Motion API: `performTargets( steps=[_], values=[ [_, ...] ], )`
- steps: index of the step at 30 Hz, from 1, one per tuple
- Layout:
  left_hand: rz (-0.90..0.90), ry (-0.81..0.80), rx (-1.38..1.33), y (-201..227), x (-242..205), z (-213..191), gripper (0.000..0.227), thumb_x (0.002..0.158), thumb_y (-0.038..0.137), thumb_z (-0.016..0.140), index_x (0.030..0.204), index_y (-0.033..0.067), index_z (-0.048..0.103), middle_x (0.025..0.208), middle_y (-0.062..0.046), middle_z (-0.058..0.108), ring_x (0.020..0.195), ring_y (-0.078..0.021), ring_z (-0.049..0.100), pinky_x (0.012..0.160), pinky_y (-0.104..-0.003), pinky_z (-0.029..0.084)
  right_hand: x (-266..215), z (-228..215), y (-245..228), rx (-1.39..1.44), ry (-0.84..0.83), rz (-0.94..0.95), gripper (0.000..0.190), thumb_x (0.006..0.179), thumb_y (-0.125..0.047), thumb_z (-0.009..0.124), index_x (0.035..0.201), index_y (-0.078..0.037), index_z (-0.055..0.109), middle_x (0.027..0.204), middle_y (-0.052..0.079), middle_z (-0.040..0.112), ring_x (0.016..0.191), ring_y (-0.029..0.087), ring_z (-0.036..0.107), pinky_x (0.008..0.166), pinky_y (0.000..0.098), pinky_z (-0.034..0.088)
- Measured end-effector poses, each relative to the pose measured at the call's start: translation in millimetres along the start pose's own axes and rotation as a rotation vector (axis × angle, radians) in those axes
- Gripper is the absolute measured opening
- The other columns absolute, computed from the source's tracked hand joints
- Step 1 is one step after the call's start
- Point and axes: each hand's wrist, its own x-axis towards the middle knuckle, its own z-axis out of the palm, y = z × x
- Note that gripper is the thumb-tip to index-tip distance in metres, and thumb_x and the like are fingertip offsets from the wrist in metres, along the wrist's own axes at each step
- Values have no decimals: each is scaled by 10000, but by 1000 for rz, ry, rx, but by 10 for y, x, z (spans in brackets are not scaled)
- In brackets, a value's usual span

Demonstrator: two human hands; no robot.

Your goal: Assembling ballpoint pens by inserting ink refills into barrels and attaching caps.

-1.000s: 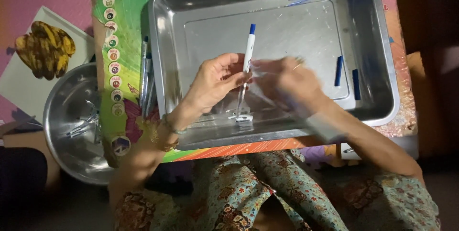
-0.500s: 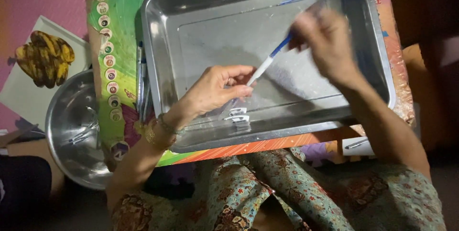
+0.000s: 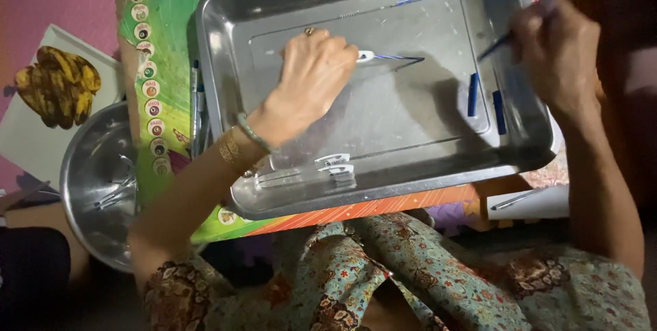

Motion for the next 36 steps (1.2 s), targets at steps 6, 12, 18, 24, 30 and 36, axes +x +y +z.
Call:
performTargets(
  steps=[6, 12, 18, 24, 30, 36],
  values=[
    [31, 22, 141, -134, 102, 114, 403, 1037, 145, 762, 667, 195, 609, 618, 34, 473, 596, -123, 413, 515, -336, 385, -261, -111, -40, -802, -638, 216, 521, 1321, -328, 511, 939, -31, 705, 545, 50, 606, 380, 174, 490, 400, 339, 400],
    [78, 140, 104, -133, 103, -314, 134, 1009, 145, 751, 879, 171, 731, 768, 24, 626, 699, -142, 531, 638, -335, 449, -63, 121, -136, -498, -358, 38, 173, 1204, -74, 739, 1192, 68, 837, 891, 192, 743, 586, 249, 611, 499, 371, 517],
    [-83, -318, -512, -131, -96, -697, 314, 1016, -10, 646, 1272, 37, 821, 917, -95, 787, 552, -221, 652, 527, -379, 609, 296, 620, -140, -452, -528, -19, 126, 1069, -124, 801, 1123, -18, 842, 961, 168, 776, 650, 230, 692, 562, 335, 613],
    [-159, -507, -375, -166, -340, -504, 219, 1123, 78, 550, 1166, 38, 761, 748, -88, 666, 594, -213, 604, 466, -356, 531, 503, 844, -83, -471, -650, 16, 309, 948, -238, 834, 1192, -50, 845, 925, 185, 793, 760, 328, 727, 765, 458, 597],
    [-203, -602, -778, 116, -1103, -249, 182, 1054, 98, 676, 1146, 114, 832, 710, 48, 723, 433, -36, 466, 379, -172, 390, 566, 842, 461, -702, -634, -210, 128, 1147, -197, 707, 1144, -142, 822, 933, 68, 779, 639, 160, 708, 554, 293, 619],
    [-113, -512, -750, 257, -1289, -481, 271, 946, 72, 763, 1208, 30, 819, 1046, -52, 786, 586, -137, 639, 579, -276, 594, 650, 724, 697, -819, -400, -316, 143, 1146, -197, 733, 1212, -168, 856, 1095, 88, 797, 704, 230, 742, 670, 362, 637]
  ],
)
